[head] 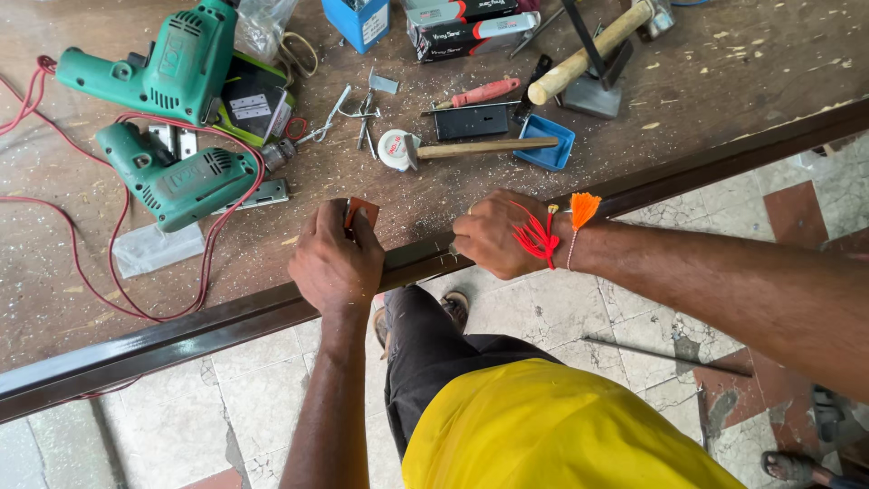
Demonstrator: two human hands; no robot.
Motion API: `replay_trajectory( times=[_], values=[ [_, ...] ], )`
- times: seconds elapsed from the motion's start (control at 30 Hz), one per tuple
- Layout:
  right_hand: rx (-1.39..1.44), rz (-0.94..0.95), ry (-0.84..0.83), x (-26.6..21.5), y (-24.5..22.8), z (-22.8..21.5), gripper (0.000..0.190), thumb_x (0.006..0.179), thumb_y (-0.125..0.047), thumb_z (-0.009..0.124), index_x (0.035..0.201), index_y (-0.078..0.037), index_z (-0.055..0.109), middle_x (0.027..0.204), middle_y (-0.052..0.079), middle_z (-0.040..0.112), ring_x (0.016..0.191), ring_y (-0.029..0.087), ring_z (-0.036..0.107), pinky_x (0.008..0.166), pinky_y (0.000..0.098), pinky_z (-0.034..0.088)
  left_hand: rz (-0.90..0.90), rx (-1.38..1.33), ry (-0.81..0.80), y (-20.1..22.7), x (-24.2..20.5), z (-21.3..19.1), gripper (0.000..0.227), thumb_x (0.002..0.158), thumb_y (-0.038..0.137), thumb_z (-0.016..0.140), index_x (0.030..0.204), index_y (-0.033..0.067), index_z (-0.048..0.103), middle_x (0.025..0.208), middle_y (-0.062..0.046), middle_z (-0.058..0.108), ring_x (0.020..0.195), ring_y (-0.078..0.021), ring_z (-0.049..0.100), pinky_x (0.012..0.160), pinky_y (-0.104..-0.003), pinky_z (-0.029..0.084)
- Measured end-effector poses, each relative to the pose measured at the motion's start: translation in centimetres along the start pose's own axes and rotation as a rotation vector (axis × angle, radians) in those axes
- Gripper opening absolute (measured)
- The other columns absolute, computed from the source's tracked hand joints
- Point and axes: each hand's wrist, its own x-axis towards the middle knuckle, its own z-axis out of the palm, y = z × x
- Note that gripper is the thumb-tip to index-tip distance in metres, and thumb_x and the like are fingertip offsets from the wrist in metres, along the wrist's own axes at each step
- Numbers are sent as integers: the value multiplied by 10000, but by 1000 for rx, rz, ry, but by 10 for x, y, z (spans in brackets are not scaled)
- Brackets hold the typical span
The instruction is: The person installs a lock mechanism into a metal frame using a hammer and a screwdriver. They position the lock, tap it into place with a hammer, and then tighten screws with a screwdriver.
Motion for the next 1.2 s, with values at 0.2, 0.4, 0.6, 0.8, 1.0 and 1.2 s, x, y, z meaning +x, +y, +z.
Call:
replay_trajectory(
  times=[0.2,0.4,0.6,0.8,1.0,1.2],
  values=[
    [25,-44,72,-7,10,4,169,695,-185,714,679,-76,585,690,65,536,563,247,591,510,443,487,6,-9,-5,2,0,1,76,894,178,727,921,123,683,877,-82,724,699,-317,711,566,-444,541],
    [326,381,101,-31,0,-2,135,845,-193,684,831,-89,769,723,83,704,591,268,673,555,430,524,18,2,-28,2,1,-1,97,885,187,739,932,121,686,865,-94,712,692,-321,709,571,-448,545],
    [567,835,138,-32,-40,20,414,740,-168,683,1118,-12,747,724,172,740,650,292,725,629,411,578,26,30,-30,6,0,0,87,896,188,736,935,127,687,902,-95,728,730,-353,709,593,-468,546],
    [1152,915,119,-24,-42,24,200,746,-107,670,692,55,567,571,136,695,421,162,628,386,352,499,57,131,-77,11,-1,8,65,911,196,686,941,138,683,899,-101,729,740,-359,712,597,-482,545],
    [1118,830,186,-23,-45,20,229,720,-60,672,617,14,481,482,114,598,361,126,528,334,325,378,52,174,-113,10,-2,12,82,933,214,657,938,133,666,896,-105,726,741,-348,717,617,-480,556],
    [1178,776,273,-25,-44,28,162,698,-67,645,604,-24,520,481,75,606,368,116,565,352,325,387,54,184,-153,11,-6,17,81,946,216,651,939,140,679,901,-110,728,725,-333,718,600,-470,551]
  ],
)
